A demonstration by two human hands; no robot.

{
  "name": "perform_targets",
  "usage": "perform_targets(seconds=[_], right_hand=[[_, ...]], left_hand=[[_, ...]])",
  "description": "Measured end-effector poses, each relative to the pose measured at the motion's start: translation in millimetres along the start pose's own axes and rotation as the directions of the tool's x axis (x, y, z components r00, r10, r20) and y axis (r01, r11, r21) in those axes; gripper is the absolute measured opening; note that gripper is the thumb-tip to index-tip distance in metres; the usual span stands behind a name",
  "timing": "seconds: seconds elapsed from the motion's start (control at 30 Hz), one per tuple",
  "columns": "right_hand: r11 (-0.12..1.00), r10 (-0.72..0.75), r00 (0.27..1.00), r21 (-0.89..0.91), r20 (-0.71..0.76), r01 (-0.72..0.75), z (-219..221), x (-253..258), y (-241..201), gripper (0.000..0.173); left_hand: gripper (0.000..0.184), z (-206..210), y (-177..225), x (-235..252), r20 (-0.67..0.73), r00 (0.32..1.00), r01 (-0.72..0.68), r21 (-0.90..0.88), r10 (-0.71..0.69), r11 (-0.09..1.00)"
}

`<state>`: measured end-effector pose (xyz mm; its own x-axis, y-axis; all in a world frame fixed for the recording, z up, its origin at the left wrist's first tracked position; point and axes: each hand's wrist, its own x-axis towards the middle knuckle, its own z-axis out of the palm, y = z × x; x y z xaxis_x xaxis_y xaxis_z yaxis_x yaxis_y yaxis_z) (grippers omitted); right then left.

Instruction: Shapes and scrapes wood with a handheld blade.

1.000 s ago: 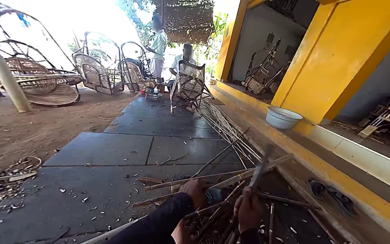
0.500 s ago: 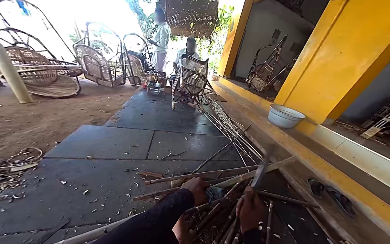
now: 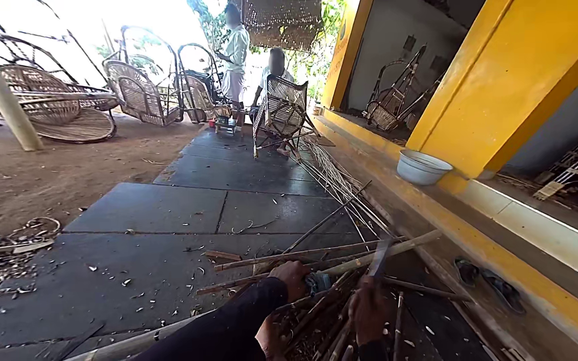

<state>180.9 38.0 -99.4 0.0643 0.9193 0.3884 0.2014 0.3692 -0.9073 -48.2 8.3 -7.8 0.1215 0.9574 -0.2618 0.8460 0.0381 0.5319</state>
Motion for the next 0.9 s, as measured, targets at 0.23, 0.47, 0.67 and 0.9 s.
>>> perform_targets(seconds=[0.23,0.47,0.67,0.9], right_hand=[[0.997,0.035,0.998,0.069,-0.053,-0.031,-4.5,4.5,-3.2,0.041],[0.997,0.039,0.995,0.076,-0.094,-0.032,-10.7,5.3,-7.1,0.043],[1.000,-0.007,0.999,0.013,-0.049,0.007,-14.1,3.0,-3.0,0.042],[0.998,-0.050,0.999,-0.040,-0.007,0.050,-6.1,-5.5,-3.8,0.042]], left_hand=[[0.021,0.0,1.7,-1.6,0.012,0.998,-0.055,-0.009,0.055,0.998],[0.019,-1.3,1.0,0.4,-0.015,0.996,-0.085,-0.001,0.085,0.996],[0.023,-5.6,3.2,-4.1,0.002,0.999,-0.039,-0.010,0.039,0.999],[0.025,-4.9,-0.2,-2.4,0.013,1.000,-0.020,-0.006,0.020,1.000]])
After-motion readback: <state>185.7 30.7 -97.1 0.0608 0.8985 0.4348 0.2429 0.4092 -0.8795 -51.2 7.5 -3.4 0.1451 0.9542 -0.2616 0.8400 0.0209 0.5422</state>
